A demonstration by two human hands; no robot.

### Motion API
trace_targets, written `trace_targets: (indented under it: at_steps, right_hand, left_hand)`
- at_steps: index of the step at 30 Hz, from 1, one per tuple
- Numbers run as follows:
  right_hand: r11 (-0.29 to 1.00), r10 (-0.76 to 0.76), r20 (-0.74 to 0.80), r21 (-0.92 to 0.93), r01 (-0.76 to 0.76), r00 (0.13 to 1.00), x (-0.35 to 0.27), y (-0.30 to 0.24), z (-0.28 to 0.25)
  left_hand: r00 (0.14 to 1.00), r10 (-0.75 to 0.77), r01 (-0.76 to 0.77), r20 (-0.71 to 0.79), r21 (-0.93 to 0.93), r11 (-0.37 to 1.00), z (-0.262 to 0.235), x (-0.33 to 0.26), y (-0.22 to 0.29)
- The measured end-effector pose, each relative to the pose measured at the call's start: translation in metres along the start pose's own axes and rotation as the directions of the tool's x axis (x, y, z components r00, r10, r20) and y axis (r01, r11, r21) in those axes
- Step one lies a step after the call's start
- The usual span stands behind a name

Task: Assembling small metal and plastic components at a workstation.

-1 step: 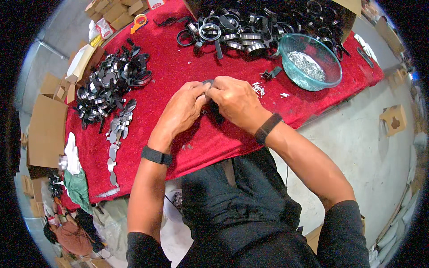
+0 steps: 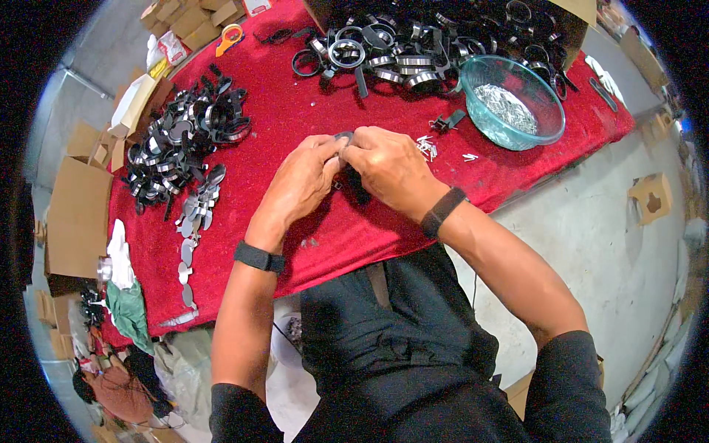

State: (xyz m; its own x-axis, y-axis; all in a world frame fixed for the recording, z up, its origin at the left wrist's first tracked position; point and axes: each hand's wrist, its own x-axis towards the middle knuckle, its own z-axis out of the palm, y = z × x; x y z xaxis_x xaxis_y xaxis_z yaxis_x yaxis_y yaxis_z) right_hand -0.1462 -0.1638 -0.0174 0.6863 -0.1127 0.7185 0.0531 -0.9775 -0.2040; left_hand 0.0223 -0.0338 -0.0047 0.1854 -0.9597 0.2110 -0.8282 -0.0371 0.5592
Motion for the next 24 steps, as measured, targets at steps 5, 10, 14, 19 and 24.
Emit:
trace_targets:
  at_steps: [5,10,14,19,24]
  right_hand:
    - [0.999,-0.026,-0.019,0.017,0.027,0.999,0.002,0.002,0.003]
    - [0.977,0.181,-0.025,0.118,-0.177,0.983,0.000,0.001,0.009]
    - [0.865,0.400,-0.060,0.356,-0.355,0.915,-0.008,-0.003,0.005]
    - [0.730,0.629,-0.062,0.391,-0.561,0.775,-0.026,-0.012,-0.014]
    - [0.792,0.609,-0.106,0.140,-0.594,0.786,-0.060,0.014,-0.049]
  left_hand:
    - [0.997,0.038,-0.038,-0.065,-0.001,0.999,-0.001,0.000,0.002]
    - [1.000,0.005,-0.005,-0.013,0.016,1.000,-0.006,0.003,0.005]
    - [1.000,0.001,-0.002,-0.023,-0.020,1.000,-0.007,0.005,0.007]
    - [0.997,-0.056,0.058,0.054,-0.036,0.998,-0.012,0.006,0.003]
    - [0.995,-0.050,0.055,0.084,-0.052,0.997,-0.016,0.009,0.003]
